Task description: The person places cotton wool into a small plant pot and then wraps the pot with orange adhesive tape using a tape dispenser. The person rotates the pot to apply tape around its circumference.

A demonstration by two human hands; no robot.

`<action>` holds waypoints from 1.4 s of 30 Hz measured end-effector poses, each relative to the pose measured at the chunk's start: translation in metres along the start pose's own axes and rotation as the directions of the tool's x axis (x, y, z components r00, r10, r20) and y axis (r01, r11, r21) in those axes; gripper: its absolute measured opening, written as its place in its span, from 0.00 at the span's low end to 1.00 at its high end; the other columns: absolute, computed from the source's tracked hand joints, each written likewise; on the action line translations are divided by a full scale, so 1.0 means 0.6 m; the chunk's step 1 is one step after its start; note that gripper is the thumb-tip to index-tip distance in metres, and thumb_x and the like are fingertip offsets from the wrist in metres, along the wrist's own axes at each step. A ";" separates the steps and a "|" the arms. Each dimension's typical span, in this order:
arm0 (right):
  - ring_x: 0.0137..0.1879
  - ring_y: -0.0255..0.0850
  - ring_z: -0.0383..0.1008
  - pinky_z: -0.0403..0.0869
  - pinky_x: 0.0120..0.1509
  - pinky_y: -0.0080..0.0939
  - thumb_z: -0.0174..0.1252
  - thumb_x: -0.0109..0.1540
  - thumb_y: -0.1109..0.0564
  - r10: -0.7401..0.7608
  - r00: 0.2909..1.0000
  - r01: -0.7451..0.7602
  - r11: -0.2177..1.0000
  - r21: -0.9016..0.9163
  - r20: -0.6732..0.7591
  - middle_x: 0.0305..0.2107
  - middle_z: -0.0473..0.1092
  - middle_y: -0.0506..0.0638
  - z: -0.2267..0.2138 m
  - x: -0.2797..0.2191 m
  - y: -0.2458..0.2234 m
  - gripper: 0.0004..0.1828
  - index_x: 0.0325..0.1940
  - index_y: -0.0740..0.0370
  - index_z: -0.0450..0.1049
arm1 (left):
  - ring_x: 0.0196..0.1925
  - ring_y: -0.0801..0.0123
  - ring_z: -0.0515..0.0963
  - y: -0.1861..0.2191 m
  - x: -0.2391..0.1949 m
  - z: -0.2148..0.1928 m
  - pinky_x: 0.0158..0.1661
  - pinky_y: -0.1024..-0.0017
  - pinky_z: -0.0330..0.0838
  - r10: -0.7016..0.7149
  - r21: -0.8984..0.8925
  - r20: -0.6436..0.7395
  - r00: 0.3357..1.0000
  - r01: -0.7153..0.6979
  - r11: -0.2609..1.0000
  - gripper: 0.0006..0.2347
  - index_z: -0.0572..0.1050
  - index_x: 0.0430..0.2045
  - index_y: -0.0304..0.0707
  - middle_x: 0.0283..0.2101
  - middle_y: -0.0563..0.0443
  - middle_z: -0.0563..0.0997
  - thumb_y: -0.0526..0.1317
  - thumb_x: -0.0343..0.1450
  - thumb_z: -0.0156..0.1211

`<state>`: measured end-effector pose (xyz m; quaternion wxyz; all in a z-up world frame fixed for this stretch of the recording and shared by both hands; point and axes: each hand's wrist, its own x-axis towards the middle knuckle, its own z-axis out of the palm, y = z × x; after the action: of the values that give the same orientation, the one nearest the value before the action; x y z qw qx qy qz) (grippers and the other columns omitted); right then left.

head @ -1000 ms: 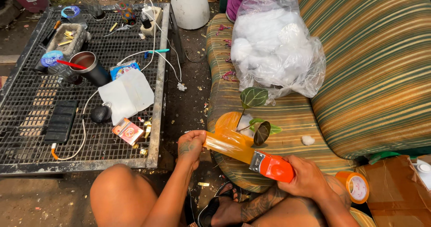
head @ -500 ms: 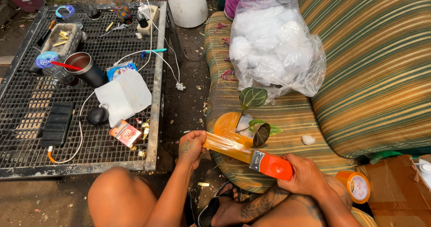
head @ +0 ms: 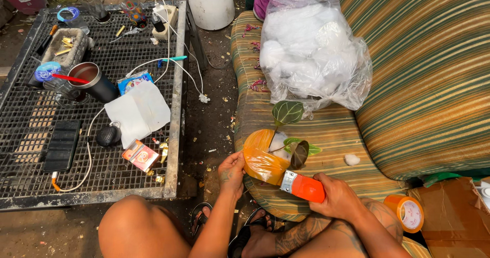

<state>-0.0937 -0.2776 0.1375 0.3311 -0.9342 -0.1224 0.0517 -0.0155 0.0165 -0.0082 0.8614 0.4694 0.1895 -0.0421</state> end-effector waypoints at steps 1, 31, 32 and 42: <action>0.33 0.60 0.79 0.77 0.37 0.53 0.69 0.44 0.53 -0.002 1.000 0.002 1.000 -0.001 -0.008 0.25 0.77 0.60 0.001 -0.001 0.000 0.24 0.40 0.61 0.72 | 0.26 0.79 0.72 -0.008 0.000 0.003 0.28 0.81 0.66 0.003 -0.003 -0.012 1.000 -0.003 1.000 0.12 0.79 0.46 0.24 0.32 0.51 0.83 0.38 0.75 0.61; 0.35 0.60 0.79 0.77 0.39 0.54 0.68 0.46 0.53 0.070 0.997 -0.070 0.997 0.013 -0.010 0.25 0.77 0.60 0.013 -0.005 -0.002 0.24 0.42 0.60 0.70 | 0.74 0.35 0.63 0.029 -0.084 0.147 0.73 0.54 0.54 0.820 0.576 0.231 0.523 -0.753 0.318 0.33 0.54 0.69 0.18 0.72 0.23 0.61 0.55 0.79 0.36; 0.35 0.60 0.79 0.77 0.39 0.54 0.68 0.45 0.52 0.067 0.998 -0.066 0.998 0.010 -0.017 0.25 0.77 0.60 0.014 -0.007 -0.001 0.25 0.42 0.60 0.70 | 0.75 0.35 0.62 0.026 -0.088 0.141 0.73 0.54 0.54 0.808 0.553 0.234 0.541 -0.757 0.347 0.34 0.52 0.70 0.18 0.72 0.23 0.60 0.57 0.79 0.35; 0.38 0.62 0.78 0.76 0.40 0.55 0.70 0.44 0.51 0.032 0.999 -0.033 0.999 -0.031 -0.028 0.27 0.77 0.63 0.020 -0.015 0.011 0.29 0.45 0.62 0.70 | 0.77 0.30 0.54 0.080 -0.116 0.131 0.73 0.41 0.47 0.714 0.663 0.585 0.385 -0.734 -0.148 0.49 0.55 0.69 0.23 0.74 0.21 0.55 0.73 0.66 0.47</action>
<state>-0.1031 -0.2777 0.1240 0.3170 -0.9418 -0.1036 0.0424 -0.0453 -0.0291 0.0938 0.3452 0.8556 -0.1669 0.3476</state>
